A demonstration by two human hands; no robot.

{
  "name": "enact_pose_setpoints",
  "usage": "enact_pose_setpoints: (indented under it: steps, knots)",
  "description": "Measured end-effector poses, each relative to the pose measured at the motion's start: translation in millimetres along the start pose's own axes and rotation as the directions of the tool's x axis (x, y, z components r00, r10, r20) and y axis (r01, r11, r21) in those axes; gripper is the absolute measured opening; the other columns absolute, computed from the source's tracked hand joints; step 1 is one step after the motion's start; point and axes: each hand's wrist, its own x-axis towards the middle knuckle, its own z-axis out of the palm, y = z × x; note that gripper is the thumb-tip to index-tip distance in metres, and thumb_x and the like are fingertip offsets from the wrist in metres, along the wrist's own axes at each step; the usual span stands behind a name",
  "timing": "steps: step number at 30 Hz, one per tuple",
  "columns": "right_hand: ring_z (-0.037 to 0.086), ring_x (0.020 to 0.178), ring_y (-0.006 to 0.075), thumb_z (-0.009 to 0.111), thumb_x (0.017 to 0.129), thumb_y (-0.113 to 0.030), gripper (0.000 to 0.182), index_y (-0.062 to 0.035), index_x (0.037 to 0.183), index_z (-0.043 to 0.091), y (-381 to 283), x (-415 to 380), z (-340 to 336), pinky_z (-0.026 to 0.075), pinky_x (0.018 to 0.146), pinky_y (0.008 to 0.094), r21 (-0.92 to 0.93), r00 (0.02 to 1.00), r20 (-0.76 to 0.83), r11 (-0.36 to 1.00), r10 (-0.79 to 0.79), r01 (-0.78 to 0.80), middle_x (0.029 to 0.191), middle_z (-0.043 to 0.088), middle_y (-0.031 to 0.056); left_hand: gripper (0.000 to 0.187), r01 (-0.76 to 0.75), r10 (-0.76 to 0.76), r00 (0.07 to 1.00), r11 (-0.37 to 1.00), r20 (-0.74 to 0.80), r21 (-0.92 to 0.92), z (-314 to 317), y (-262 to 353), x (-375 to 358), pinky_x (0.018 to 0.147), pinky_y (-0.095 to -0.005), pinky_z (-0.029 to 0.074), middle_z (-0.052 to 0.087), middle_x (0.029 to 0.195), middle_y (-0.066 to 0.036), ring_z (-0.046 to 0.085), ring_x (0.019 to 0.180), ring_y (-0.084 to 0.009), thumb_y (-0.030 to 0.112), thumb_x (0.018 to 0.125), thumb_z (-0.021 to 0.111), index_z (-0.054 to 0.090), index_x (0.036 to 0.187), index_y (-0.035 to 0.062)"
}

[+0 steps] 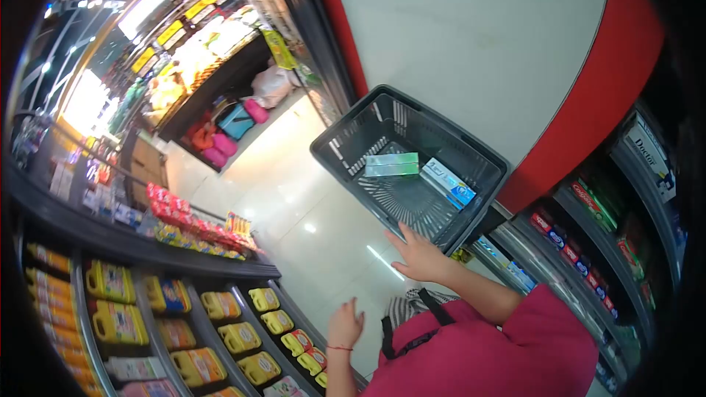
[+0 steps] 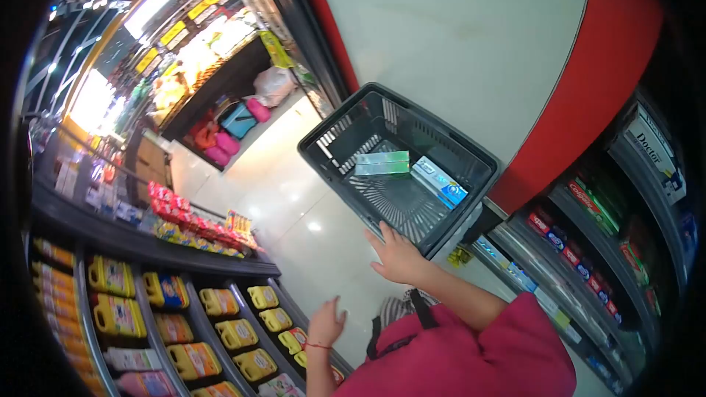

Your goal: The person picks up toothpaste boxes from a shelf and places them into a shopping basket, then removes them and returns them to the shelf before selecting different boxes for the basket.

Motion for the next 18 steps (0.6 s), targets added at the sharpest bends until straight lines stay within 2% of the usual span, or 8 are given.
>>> enact_pose_setpoints:
  steps: [2, 5, 6, 9, 11, 15, 16, 18]
  knots:
    - [0.045, 0.115, 0.0455, 0.06, 0.083, -0.033, 0.067, -0.0068, 0.137, 0.032, 6, 4, -8, 0.039, 0.096, 0.0477, 0.077, 0.999, 0.033, 0.997, 0.029, -0.032, 0.133, 0.036, 0.0297, 0.046, -0.032, 0.03, 0.998, 0.999, -0.057, -0.031, -24, -18, 38, 0.078, -0.0453, 0.048, 0.057, 0.103, -0.022, 0.058, 0.089, -0.0376, 0.018, 0.081, 0.061, 0.047, 0.122, 0.0028]
    - [0.045, 0.117, 0.0416, 0.058, 0.084, -0.036, 0.064, -0.0056, 0.135, 0.035, 32, 10, -32, 0.039, 0.096, 0.0456, 0.245, 0.971, 0.118, 0.941, 0.209, -0.232, 0.131, 0.041, 0.0257, 0.044, -0.202, 0.165, 0.96, 0.967, -0.226, -0.155, -47, -25, 98, 0.084, -0.0439, 0.045, 0.055, 0.108, -0.021, 0.054, 0.101, -0.0376, 0.013, 0.079, 0.061, 0.048, 0.12, 0.0032]
    - [0.049, 0.113, 0.039, 0.057, 0.085, -0.038, 0.059, -0.0038, 0.13, 0.041, 30, 13, -49, 0.041, 0.094, 0.0441, 0.112, 0.928, 0.16, 0.927, 0.338, -0.357, 0.126, 0.048, 0.0225, 0.043, -0.262, 0.204, 0.934, 0.95, -0.295, -0.172, -54, -18, 116, 0.089, -0.044, 0.042, 0.053, 0.112, -0.019, 0.051, 0.106, -0.0373, 0.011, 0.078, 0.061, 0.049, 0.119, 0.004]
    - [0.052, 0.111, 0.0373, 0.056, 0.086, -0.041, 0.059, -0.0006, 0.127, 0.045, 59, 29, -78, 0.042, 0.094, 0.0398, -0.053, 0.789, 0.383, 0.864, 0.48, -0.501, 0.12, 0.053, 0.0235, 0.043, -0.443, 0.316, 0.834, 0.873, -0.453, -0.205, -73, 11, 177, 0.099, -0.0455, 0.034, 0.049, 0.12, -0.015, 0.043, 0.118, -0.0364, 0.008, 0.077, 0.062, 0.051, 0.118, 0.0062]
    - [0.053, 0.113, 0.034, 0.057, 0.084, -0.043, 0.058, -0.0005, 0.124, 0.049, 76, 48, -91, 0.043, 0.094, 0.0389, -0.04, 0.78, 0.367, 0.847, 0.506, -0.531, 0.12, 0.054, 0.0231, 0.046, -0.547, 0.398, 0.783, 0.807, -0.479, -0.223, -77, 26, 212, 0.103, -0.0486, 0.029, 0.047, 0.123, -0.014, 0.038, 0.123, -0.0361, 0.008, 0.074, 0.063, 0.051, 0.119, 0.0074]
    - [0.054, 0.109, 0.0343, 0.066, 0.076, -0.041, 0.06, -0.0035, 0.121, 0.053, 138, 91, -80, 0.045, 0.09, 0.0409, -0.121, 0.772, 0.113, 0.78, 0.625, -0.614, 0.119, 0.055, 0.0194, 0.049, -0.781, 0.731, 0.624, 0.593, -0.276, -0.194, -91, 37, 279, 0.104, -0.0518, 0.026, 0.046, 0.125, -0.013, 0.037, 0.124, -0.034, 0.014, 0.073, 0.066, 0.051, 0.119, 0.0092]
    - [0.052, 0.112, 0.035, 0.069, 0.072, -0.043, 0.067, -0.0031, 0.122, 0.051, 153, 105, -77, 0.045, 0.091, 0.0423, -0.241, 0.662, 0.174, 0.683, 0.729, -0.69, 0.123, 0.052, 0.019, 0.049, -0.811, 0.768, 0.584, 0.56, -0.262, -0.168, -101, 40, 288, 0.104, -0.052, 0.026, 0.047, 0.124, -0.013, 0.037, 0.125, -0.0336, 0.016, 0.073, 0.066, 0.051, 0.119, 0.0095]
    - [0.053, 0.11, 0.036, 0.072, 0.069, -0.041, 0.067, -0.0029, 0.12, 0.05, 192, 118, -53, 0.045, 0.091, 0.0422, -0.36, 0.546, 0.142, 0.557, 0.825, -0.748, 0.12, 0.052, 0.0205, 0.05, -0.871, 0.831, 0.491, 0.475, -0.262, -0.124, -109, 39, 306, 0.104, -0.0524, 0.026, 0.048, 0.123, -0.011, 0.037, 0.125, -0.0323, 0.021, 0.073, 0.068, 0.051, 0.119, 0.0102]
